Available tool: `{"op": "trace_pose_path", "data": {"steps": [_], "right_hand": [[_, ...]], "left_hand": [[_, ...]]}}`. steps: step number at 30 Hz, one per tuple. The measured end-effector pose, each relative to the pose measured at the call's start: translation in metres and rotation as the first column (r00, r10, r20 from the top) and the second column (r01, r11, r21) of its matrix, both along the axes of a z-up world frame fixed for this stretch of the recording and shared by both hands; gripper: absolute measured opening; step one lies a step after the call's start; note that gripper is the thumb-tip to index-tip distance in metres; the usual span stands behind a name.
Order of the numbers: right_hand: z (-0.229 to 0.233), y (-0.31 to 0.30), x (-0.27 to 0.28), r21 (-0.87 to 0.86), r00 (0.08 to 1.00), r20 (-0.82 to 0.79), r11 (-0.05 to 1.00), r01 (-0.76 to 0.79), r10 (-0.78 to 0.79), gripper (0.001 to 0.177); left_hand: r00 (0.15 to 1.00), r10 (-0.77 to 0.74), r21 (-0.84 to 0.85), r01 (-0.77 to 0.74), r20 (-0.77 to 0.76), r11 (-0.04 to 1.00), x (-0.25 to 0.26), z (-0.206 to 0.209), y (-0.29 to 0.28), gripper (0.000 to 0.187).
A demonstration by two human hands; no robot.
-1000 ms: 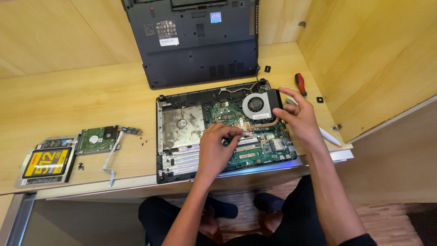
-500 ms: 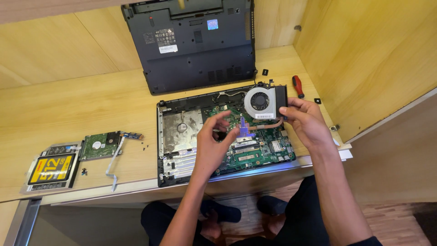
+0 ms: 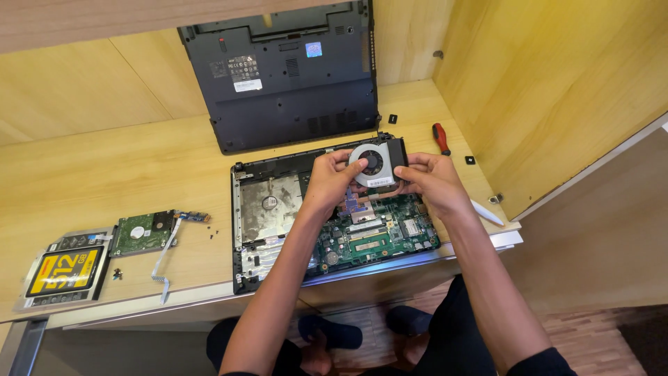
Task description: The person is repairing a laptop by installing a cooling fan onto the motherboard. They use a screwdriver to secure the fan and a toothbrush to clean dust from the internal components.
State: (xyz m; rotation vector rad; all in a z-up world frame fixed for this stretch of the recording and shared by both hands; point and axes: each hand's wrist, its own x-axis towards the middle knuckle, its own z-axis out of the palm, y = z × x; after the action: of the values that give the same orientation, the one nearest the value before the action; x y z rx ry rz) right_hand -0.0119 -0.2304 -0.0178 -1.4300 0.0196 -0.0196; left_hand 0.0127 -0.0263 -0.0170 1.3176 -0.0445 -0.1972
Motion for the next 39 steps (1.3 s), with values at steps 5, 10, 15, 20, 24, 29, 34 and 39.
{"op": "trace_pose_path", "data": {"steps": [5, 10, 15, 20, 24, 29, 34, 39], "right_hand": [[-0.003, 0.005, 0.003, -0.029, 1.000, -0.008, 0.999, 0.019, -0.019, 0.030], [0.000, 0.006, 0.002, -0.034, 1.000, -0.025, 0.999, 0.018, -0.019, 0.032], [0.001, -0.007, 0.002, 0.134, 0.992, -0.020, 0.983, -0.124, 0.128, 0.027], [0.010, -0.005, -0.007, 0.126, 0.991, 0.025, 0.983, -0.137, 0.135, 0.028], [0.008, 0.004, -0.011, 0.157, 0.994, 0.016, 0.981, -0.112, 0.110, 0.019], [0.008, 0.004, -0.003, 0.126, 0.997, 0.011, 0.989, -0.079, 0.078, 0.022], [0.015, 0.008, -0.005, 0.077, 0.996, 0.048, 0.994, -0.073, 0.070, 0.037], [0.006, 0.009, -0.002, 0.144, 0.998, 0.057, 0.989, -0.039, 0.031, 0.060]], "left_hand": [[1.000, 0.026, 0.017, -0.026, 0.001, 1.000, 0.002, -0.001, 0.000, 0.047], [1.000, 0.028, -0.026, -0.029, -0.011, 0.999, -0.002, -0.005, 0.002, 0.050], [0.996, -0.086, -0.080, 0.088, 0.023, 0.993, -0.006, 0.003, 0.001, 0.043], [0.990, -0.130, -0.008, 0.130, 0.048, 0.991, -0.013, 0.019, -0.003, 0.046], [0.987, -0.153, 0.001, 0.153, 0.043, 0.988, -0.014, 0.016, -0.006, 0.051], [0.984, -0.173, -0.048, 0.171, -0.045, 0.984, -0.016, 0.021, -0.002, 0.047], [0.984, -0.152, -0.080, 0.145, -0.096, 0.986, -0.010, 0.011, 0.001, 0.046], [0.981, -0.148, -0.103, 0.136, -0.128, 0.985, -0.011, 0.014, 0.001, 0.045]]}}
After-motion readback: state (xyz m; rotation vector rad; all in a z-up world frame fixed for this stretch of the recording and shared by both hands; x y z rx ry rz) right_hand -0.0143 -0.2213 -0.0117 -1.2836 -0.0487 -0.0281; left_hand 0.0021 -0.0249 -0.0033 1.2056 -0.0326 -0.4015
